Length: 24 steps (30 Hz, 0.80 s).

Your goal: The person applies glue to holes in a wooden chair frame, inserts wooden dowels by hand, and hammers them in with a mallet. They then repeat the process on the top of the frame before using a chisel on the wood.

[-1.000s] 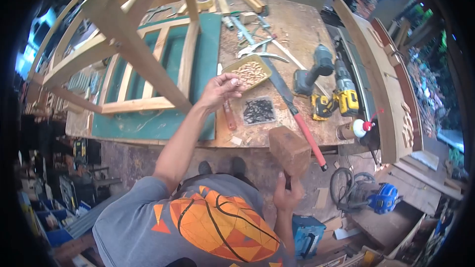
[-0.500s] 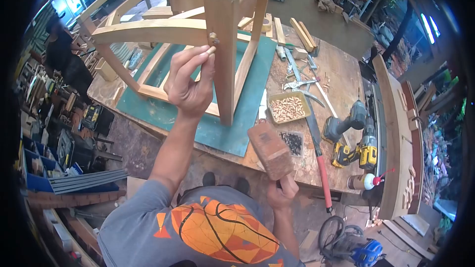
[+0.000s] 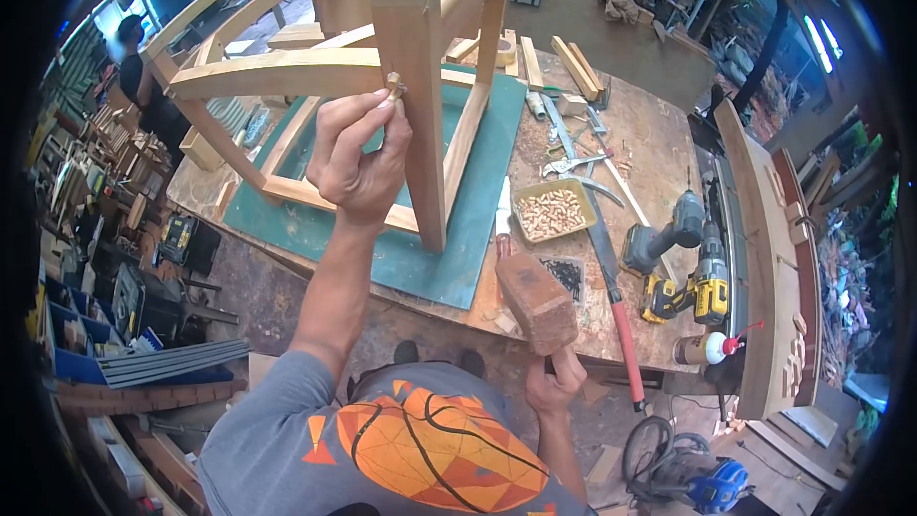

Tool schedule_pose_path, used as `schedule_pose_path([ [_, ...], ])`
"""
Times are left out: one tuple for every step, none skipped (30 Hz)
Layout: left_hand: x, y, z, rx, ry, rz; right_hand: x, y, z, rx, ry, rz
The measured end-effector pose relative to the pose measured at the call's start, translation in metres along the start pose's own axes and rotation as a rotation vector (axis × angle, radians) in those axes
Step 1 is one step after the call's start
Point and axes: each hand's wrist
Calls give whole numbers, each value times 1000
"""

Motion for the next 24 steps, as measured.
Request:
schedule_pose_path([
  [0, 0, 0, 27, 27, 6, 1, -2, 0, -14, -11, 13],
  [2, 0, -1, 27, 26, 5, 4, -3, 0, -27, -24, 26],
  [4, 1, -2, 32, 37, 7, 10, -4, 0, -26, -25, 29],
  [5, 0, -3, 38, 47, 10, 20, -4, 0, -38, -119, 36],
  [4, 1, -2, 41, 46, 8, 33, -5, 1, -49, -215, 42],
  [3, 2, 0, 12, 42, 5, 48, -5, 4, -49, -218, 44],
  [1, 3, 2, -18, 37, 2, 66, -5, 10, -33, -359, 81],
  [0, 4, 4, -18, 37, -2, 84, -7, 16, -18, -502, 119],
  [-2, 5, 6, -42, 5, -20, 102, -10, 22, -39, -570, 167],
  [-5, 7, 7, -69, -28, -37, 120, -11, 30, -45, -575, 167],
  [-7, 8, 7, -71, -29, -41, 138, -12, 39, -41, -677, 197],
  [-9, 8, 6, -97, -58, -50, 153, -13, 46, -36, -780, 228],
  [-10, 9, 6, -122, -85, -62, 165, -13, 53, -39, -787, 229],
  [-10, 10, 5, -123, -83, -69, 176, -13, 58, -96, -859, 240],
  [-12, 9, 3, -120, -113, -66, 185, -12, 63, -153, -927, 252],
  [-11, 8, 2, -118, -143, -64, 194, -10, 68, -156, -933, 254],
  [-10, 7, 2, -124, -139, -52, 202, -6, 72, -184, -961, 236],
  [-10, 6, 4, -126, -140, -59, 210, -4, 77, -213, -990, 218],
  [-11, 5, 5, -128, -139, -47, 217, -1, 82, -234, -984, 220],
  [-11, 4, 5, -129, -138, -35, 220, -1, 82, -284, -985, 211],
  [-11, 3, 6, -131, -139, -41, 222, -2, 83, -289, -997, 215],
  [-11, 2, 6, -144, -134, -29, 223, -2, 84, -294, -1008, 219],
  [-11, 2, 7, -157, -130, -17, 223, -2, 86, -272, -1030, 228],
  [-11, 4, 7, -158, -131, -23, 222, -4, 88, -251, -1052, 234],
])
Point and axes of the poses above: each hand's wrist, its own x-axis towards the middle knuckle, its own y-axis out of the palm, z = x × y, and after that the axes turned 8 degrees about -y, right-handed
